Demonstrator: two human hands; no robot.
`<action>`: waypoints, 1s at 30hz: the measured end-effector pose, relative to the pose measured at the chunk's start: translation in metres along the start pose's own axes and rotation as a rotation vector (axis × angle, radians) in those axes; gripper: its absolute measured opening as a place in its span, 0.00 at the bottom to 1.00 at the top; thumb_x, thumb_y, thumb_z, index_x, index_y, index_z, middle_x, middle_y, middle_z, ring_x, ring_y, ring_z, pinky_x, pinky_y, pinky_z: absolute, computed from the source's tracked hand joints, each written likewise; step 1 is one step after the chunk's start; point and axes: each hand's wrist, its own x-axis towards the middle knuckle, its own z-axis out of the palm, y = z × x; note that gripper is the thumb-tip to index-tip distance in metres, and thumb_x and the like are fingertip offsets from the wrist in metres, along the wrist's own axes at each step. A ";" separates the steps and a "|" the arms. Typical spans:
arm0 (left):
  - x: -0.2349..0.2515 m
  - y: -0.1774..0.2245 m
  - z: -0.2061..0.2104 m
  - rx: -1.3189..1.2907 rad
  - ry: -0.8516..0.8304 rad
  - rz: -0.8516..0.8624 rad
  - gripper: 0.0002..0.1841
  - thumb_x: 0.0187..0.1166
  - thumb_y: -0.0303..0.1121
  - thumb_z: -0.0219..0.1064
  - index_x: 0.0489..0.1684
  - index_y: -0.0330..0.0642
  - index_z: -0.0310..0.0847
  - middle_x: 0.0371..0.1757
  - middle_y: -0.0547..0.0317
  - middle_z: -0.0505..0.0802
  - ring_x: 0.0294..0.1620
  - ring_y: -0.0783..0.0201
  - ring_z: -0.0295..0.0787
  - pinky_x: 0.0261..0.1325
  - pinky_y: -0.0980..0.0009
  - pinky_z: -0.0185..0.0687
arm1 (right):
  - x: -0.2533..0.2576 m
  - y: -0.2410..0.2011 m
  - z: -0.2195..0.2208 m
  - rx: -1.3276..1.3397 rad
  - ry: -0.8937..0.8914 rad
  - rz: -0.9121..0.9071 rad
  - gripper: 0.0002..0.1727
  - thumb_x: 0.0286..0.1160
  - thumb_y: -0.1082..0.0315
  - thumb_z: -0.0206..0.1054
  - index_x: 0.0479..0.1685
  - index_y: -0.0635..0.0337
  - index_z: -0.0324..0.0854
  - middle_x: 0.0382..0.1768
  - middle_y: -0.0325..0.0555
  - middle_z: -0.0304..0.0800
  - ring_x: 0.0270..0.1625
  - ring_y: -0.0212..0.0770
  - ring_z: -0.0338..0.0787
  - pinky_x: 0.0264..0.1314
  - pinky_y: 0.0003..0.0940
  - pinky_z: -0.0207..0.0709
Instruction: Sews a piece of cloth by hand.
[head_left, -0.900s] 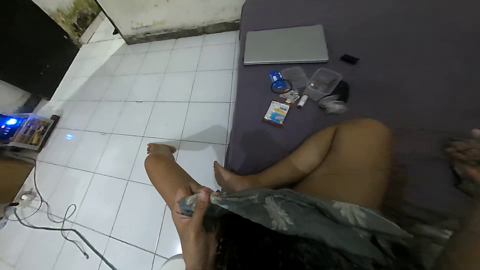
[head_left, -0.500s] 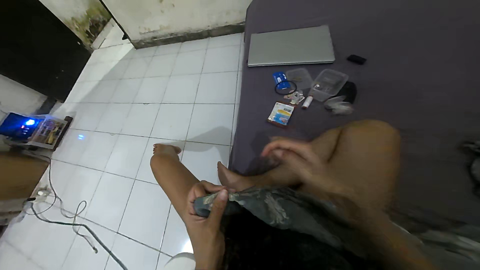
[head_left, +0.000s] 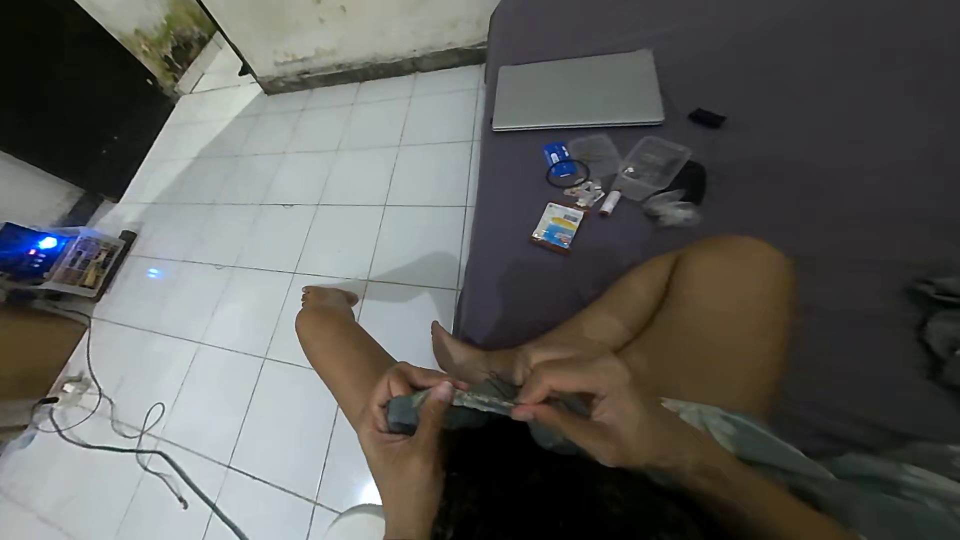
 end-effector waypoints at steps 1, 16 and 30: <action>-0.002 -0.001 0.003 0.005 0.025 0.022 0.07 0.73 0.32 0.75 0.28 0.55 0.84 0.36 0.74 0.95 0.40 0.79 0.94 0.46 0.80 0.91 | -0.002 -0.003 0.001 -0.032 0.012 -0.012 0.12 0.79 0.67 0.68 0.29 0.66 0.80 0.27 0.42 0.81 0.37 0.20 0.80 0.46 0.07 0.72; 0.002 0.015 -0.014 0.120 -0.255 -0.145 0.03 0.78 0.32 0.70 0.38 0.52 0.80 0.44 0.79 0.92 0.47 0.85 0.88 0.49 0.85 0.85 | -0.001 -0.005 -0.012 -0.140 -0.087 0.223 0.20 0.93 0.66 0.46 0.58 0.63 0.86 0.38 0.40 0.84 0.45 0.23 0.80 0.55 0.13 0.71; 0.003 0.013 -0.021 0.067 -0.291 -0.056 0.05 0.78 0.35 0.71 0.37 0.56 0.79 0.44 0.77 0.93 0.48 0.81 0.90 0.52 0.83 0.86 | 0.022 -0.017 0.011 -0.103 0.083 0.447 0.08 0.80 0.71 0.63 0.42 0.66 0.86 0.31 0.37 0.92 0.26 0.14 0.84 0.31 0.08 0.77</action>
